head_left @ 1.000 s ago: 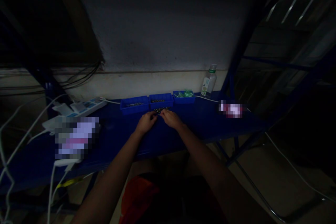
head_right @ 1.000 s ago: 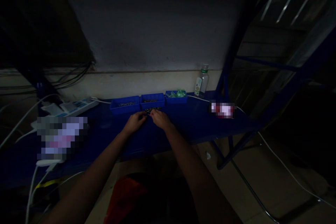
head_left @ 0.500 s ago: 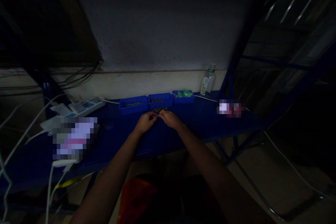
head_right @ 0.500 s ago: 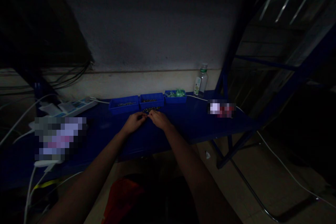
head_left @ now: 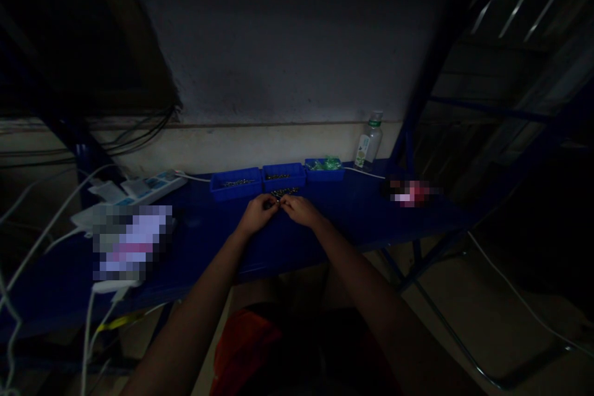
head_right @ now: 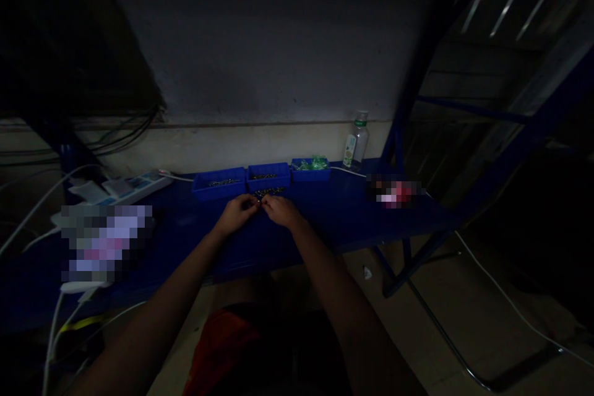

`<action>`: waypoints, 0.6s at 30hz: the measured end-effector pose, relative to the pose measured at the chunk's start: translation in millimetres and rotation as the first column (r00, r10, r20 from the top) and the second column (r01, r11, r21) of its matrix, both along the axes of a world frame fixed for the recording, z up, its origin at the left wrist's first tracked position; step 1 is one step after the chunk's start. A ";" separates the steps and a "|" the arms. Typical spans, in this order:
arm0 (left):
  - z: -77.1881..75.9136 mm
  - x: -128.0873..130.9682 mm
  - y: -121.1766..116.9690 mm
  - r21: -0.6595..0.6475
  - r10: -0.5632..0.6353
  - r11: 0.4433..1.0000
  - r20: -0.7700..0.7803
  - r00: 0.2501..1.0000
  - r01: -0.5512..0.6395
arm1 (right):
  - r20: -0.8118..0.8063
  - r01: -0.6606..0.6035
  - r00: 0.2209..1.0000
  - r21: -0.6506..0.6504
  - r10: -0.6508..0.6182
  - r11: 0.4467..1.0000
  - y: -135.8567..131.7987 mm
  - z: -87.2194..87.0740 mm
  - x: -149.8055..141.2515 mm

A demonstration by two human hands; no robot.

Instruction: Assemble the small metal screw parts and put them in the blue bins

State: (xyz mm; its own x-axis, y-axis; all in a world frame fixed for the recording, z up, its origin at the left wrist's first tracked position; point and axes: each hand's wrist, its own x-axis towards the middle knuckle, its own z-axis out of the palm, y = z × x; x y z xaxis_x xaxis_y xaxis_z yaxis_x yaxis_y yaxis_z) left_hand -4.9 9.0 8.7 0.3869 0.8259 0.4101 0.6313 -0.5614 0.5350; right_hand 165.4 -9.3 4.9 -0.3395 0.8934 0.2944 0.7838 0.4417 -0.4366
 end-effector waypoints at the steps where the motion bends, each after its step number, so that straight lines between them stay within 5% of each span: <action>1: 0.3 0.1 -0.5 0.005 0.007 1.000 -0.003 1.000 -0.007 | -0.008 0.002 1.000 -0.001 -0.002 1.000 0.2 0.1 0.1; 10: 1.9 0.7 -4.3 -0.041 0.040 0.998 -0.033 0.999 -0.041 | -0.078 0.027 0.997 -0.022 -0.029 0.999 -1.5 2.5 0.5; 18: -6.9 -1.2 3.7 -0.050 -0.059 0.997 -0.039 0.998 0.057 | -0.117 0.011 0.993 -0.045 -0.016 0.999 0.8 -0.5 0.3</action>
